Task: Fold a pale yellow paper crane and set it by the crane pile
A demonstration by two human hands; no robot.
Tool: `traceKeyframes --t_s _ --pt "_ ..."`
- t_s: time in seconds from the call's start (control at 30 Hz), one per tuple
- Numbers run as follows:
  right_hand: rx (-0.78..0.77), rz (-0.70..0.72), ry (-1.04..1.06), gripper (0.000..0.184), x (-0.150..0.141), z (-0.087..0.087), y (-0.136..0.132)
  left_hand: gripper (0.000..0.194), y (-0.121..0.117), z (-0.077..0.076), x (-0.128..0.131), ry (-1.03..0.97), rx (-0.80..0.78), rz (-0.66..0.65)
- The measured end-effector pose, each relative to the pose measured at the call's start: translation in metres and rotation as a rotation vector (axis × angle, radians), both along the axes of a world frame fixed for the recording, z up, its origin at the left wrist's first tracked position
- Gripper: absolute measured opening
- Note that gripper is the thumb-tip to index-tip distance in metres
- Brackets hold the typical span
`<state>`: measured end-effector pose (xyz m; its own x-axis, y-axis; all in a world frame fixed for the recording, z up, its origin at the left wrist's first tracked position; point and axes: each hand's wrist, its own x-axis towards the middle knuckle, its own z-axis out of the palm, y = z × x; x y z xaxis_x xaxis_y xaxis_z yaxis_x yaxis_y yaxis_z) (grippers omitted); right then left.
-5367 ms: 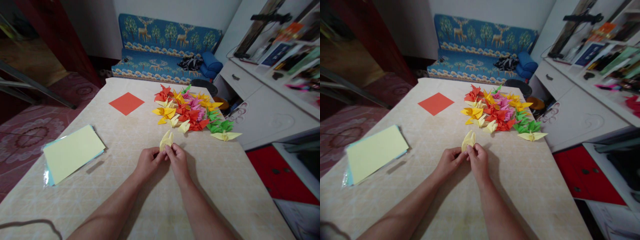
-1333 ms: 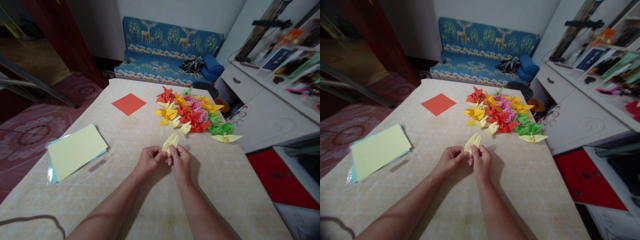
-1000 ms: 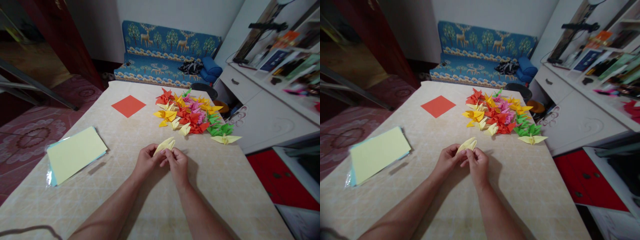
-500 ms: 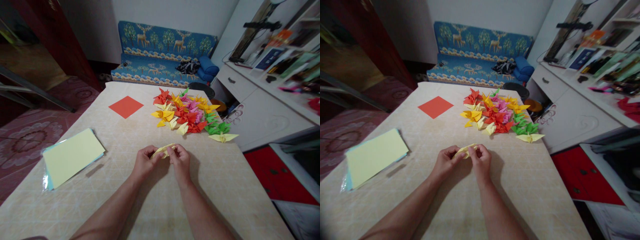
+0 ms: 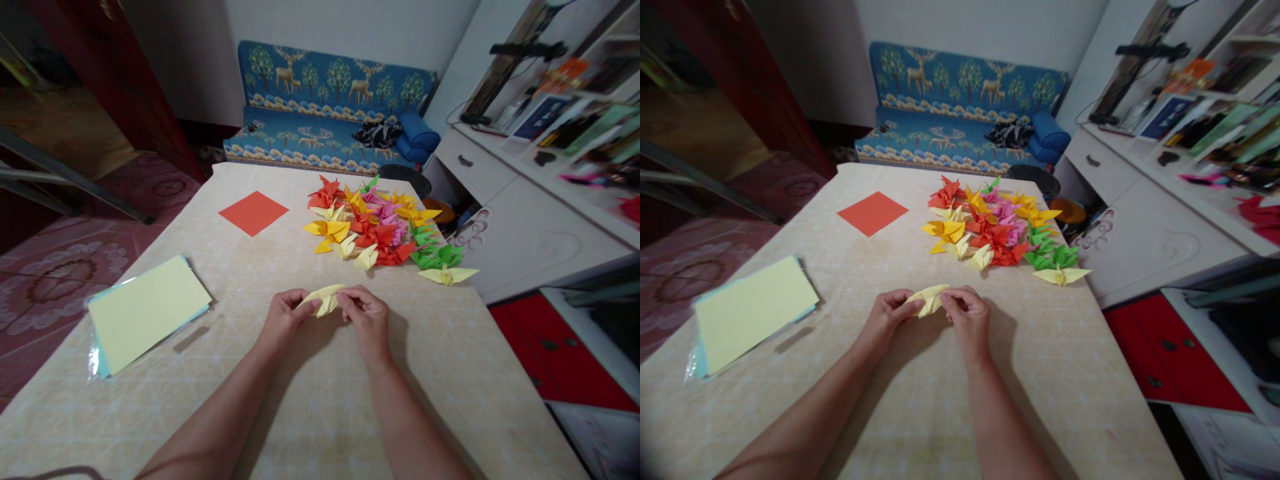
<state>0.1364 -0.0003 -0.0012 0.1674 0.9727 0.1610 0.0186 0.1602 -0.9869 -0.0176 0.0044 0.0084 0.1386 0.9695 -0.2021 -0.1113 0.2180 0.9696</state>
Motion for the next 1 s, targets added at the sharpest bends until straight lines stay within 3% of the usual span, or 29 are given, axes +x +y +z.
traceKeyframes --t_s 0.23,0.57,0.8,1.0 --pt "-0.057 0.073 0.027 0.013 0.005 0.004 0.002 0.027 0.003 -0.002 -0.005 -0.057 -0.030 -0.008" --pt "0.047 0.060 -0.025 0.007 0.002 -0.001 -0.001 0.024 0.003 -0.003 -0.004 -0.091 -0.042 0.008" --pt "0.129 0.117 -0.036 0.010 0.001 0.008 -0.003 0.023 0.003 -0.002 -0.003 -0.098 -0.026 0.020" --pt "0.059 0.155 0.035 0.009 0.004 0.014 -0.007 0.023 0.002 -0.005 -0.004 -0.085 -0.024 -0.003"
